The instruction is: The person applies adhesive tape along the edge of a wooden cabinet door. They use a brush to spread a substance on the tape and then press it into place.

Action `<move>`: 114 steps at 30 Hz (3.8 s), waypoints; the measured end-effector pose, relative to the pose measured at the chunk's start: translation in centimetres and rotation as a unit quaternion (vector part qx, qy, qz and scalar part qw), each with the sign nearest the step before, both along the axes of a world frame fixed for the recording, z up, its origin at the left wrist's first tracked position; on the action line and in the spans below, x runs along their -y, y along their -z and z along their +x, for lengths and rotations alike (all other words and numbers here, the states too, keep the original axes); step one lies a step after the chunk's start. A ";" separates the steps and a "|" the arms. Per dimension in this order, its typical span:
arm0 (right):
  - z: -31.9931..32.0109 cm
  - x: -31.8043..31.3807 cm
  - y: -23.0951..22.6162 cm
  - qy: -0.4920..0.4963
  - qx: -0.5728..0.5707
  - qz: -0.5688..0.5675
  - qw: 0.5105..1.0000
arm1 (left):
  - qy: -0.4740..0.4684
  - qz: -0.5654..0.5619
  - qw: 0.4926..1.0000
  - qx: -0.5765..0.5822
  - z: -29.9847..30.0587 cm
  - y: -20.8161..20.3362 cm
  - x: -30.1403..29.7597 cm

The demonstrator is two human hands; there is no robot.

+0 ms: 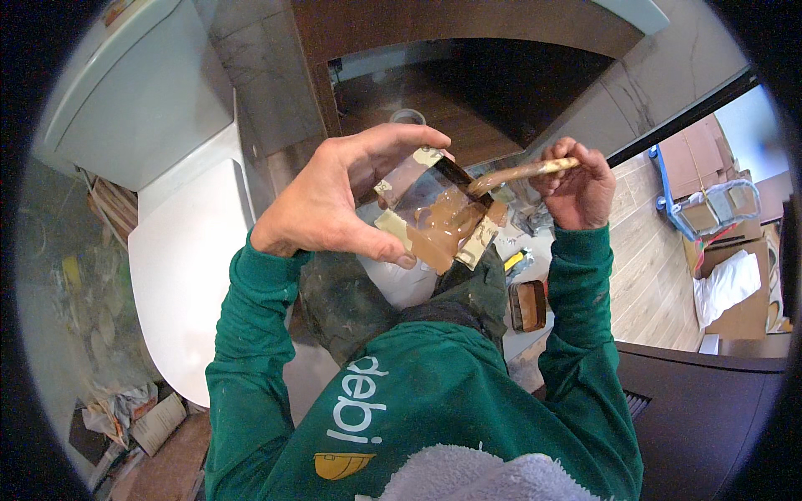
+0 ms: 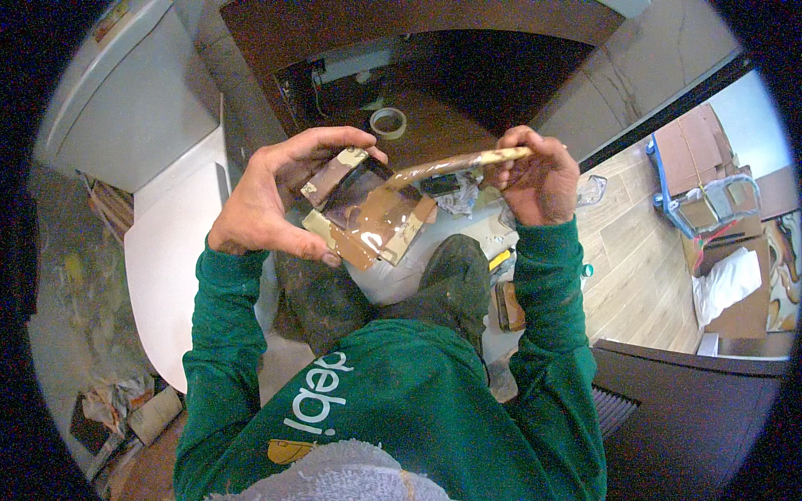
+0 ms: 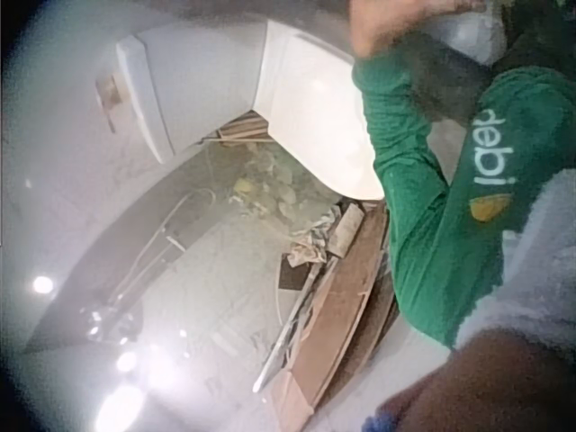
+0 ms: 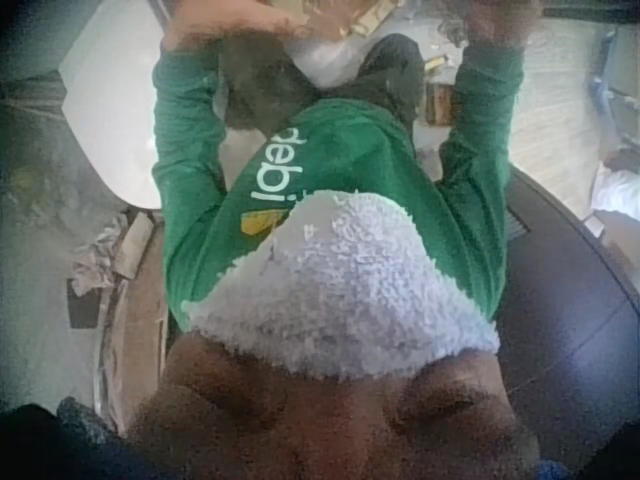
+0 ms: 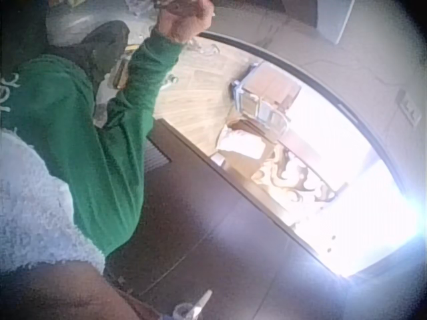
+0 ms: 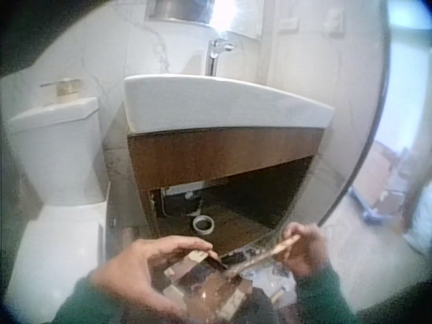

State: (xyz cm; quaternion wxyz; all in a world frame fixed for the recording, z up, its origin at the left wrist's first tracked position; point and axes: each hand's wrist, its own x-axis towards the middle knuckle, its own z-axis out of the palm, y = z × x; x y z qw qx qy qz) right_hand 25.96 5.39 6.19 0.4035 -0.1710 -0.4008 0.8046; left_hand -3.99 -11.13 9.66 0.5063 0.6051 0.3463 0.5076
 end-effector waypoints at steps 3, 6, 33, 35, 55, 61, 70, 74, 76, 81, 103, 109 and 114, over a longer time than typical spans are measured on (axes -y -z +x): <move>-0.6 -0.2 1.0 -0.066 -0.017 0.025 0.997 | 0.008 0.016 1.000 0.000 -0.1 0.1 -0.2; -0.3 -1.0 1.4 -0.069 -0.029 0.015 0.997 | 0.008 0.011 1.000 -0.002 -0.2 0.1 -0.1; 1.9 -2.4 3.7 -0.097 -0.055 0.029 0.993 | 0.013 -0.013 1.000 0.005 0.3 0.4 0.0; 2.8 -2.7 3.7 -0.081 -0.043 0.035 0.995 | 0.012 -0.009 1.000 0.004 0.3 0.3 0.0; 4.5 -2.2 6.4 -0.008 -0.075 -0.004 0.997 | 0.005 -0.018 1.000 0.001 -0.9 -0.3 0.5; 9.3 -1.3 9.9 0.139 -0.135 -0.082 0.978 | -0.158 0.136 0.950 -0.231 -0.5 1.5 -0.7; 12.8 1.6 13.2 0.116 -0.205 -0.111 0.966 | -0.221 0.048 0.942 -0.246 2.4 9.0 -2.7; 14.4 3.8 14.9 0.149 -0.208 -0.164 0.953 | -0.251 -0.021 0.947 -0.201 3.0 14.6 -4.0; 15.3 5.2 15.7 0.199 -0.178 -0.165 0.950 | -0.281 -0.074 0.931 -0.219 2.9 17.3 -4.7; 17.7 7.0 17.0 0.272 -0.138 -0.174 0.936 | -0.343 -0.103 0.884 -0.301 2.7 22.9 -8.4; 21.6 8.7 21.7 0.321 -0.059 -0.215 0.920 | -0.394 -0.078 0.862 -0.311 4.5 33.9 -19.9; 21.0 7.9 21.8 0.346 -0.048 -0.223 0.910 | -0.438 -0.194 0.832 -0.279 3.7 33.2 -19.2; 20.8 6.6 22.1 0.350 -0.069 -0.200 0.913 | -0.444 -0.118 0.830 -0.317 0.2 33.2 -22.7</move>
